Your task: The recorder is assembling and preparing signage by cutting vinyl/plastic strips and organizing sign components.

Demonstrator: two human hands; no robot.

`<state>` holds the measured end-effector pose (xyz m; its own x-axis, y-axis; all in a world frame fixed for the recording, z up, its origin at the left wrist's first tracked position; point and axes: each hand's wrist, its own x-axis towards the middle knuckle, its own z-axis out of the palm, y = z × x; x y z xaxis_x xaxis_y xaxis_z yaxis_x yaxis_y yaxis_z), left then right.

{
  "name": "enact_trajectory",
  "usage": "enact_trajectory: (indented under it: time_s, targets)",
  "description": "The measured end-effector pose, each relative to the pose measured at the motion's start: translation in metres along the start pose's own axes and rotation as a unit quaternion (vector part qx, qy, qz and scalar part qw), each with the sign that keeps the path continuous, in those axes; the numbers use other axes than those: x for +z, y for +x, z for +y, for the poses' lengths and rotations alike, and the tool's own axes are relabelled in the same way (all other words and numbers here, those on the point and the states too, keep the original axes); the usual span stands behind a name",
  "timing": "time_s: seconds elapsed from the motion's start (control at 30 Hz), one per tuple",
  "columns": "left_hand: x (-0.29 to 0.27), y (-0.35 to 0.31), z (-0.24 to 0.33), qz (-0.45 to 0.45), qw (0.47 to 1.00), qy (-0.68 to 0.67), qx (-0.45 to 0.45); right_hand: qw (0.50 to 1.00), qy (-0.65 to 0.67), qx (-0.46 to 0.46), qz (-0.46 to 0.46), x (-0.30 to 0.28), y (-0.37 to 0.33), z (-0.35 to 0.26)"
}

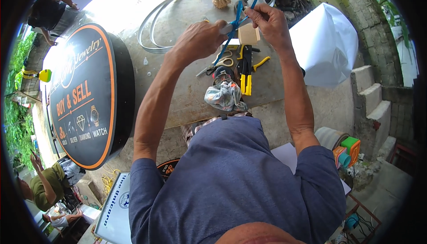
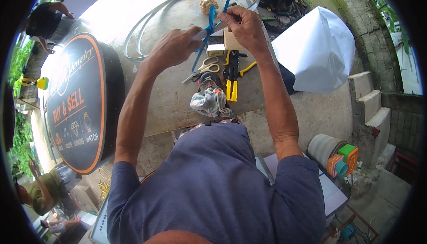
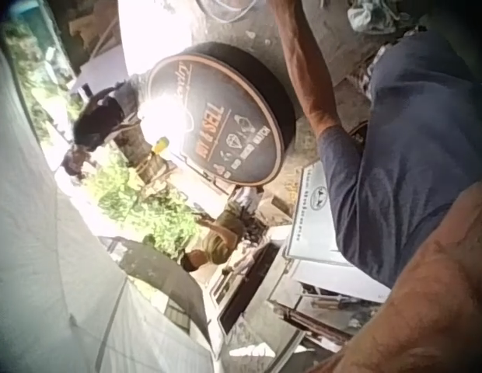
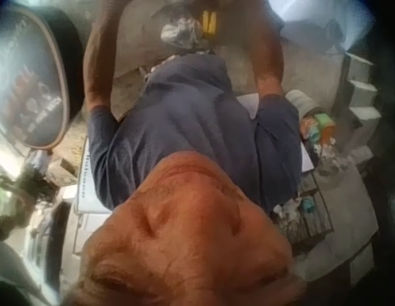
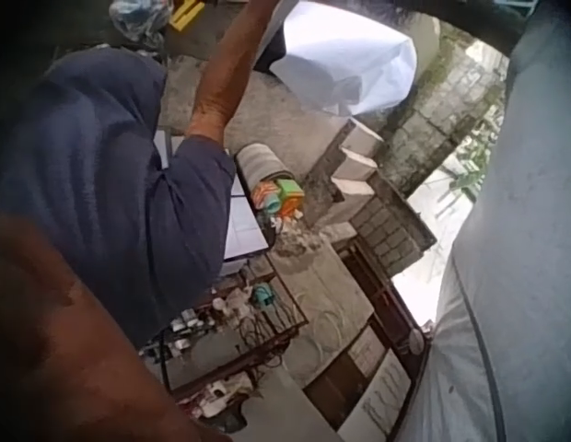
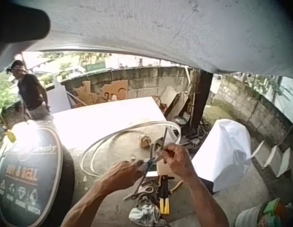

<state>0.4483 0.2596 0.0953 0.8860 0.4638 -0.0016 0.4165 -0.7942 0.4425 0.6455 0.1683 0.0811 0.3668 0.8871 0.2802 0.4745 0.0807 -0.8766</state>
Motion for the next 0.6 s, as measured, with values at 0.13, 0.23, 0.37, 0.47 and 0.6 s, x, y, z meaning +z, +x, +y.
enact_trajectory:
  time_s: [0.13,0.23,0.37,0.47,0.6]
  targets:
    - [-0.025,-0.004,-0.008,0.055,0.998,0.002,0.031,0.998,0.059,0.001,0.001,-0.002,0.009,-0.012]
    - [-0.033,-0.007,-0.017,0.069,0.997,-0.030,0.025,0.997,0.066,-0.036,0.009,0.002,0.012,-0.018]
    - [-0.038,-0.009,-0.025,0.096,0.994,-0.055,0.021,0.976,0.218,0.007,-0.018,0.008,0.006,-0.023]
    - [-0.042,-0.013,-0.021,0.061,0.995,-0.072,-0.018,0.964,0.264,0.014,-0.025,0.010,0.004,-0.019]
    - [-0.033,-0.017,-0.025,0.103,0.990,-0.091,0.015,0.956,0.293,0.002,-0.022,0.009,0.007,-0.022]
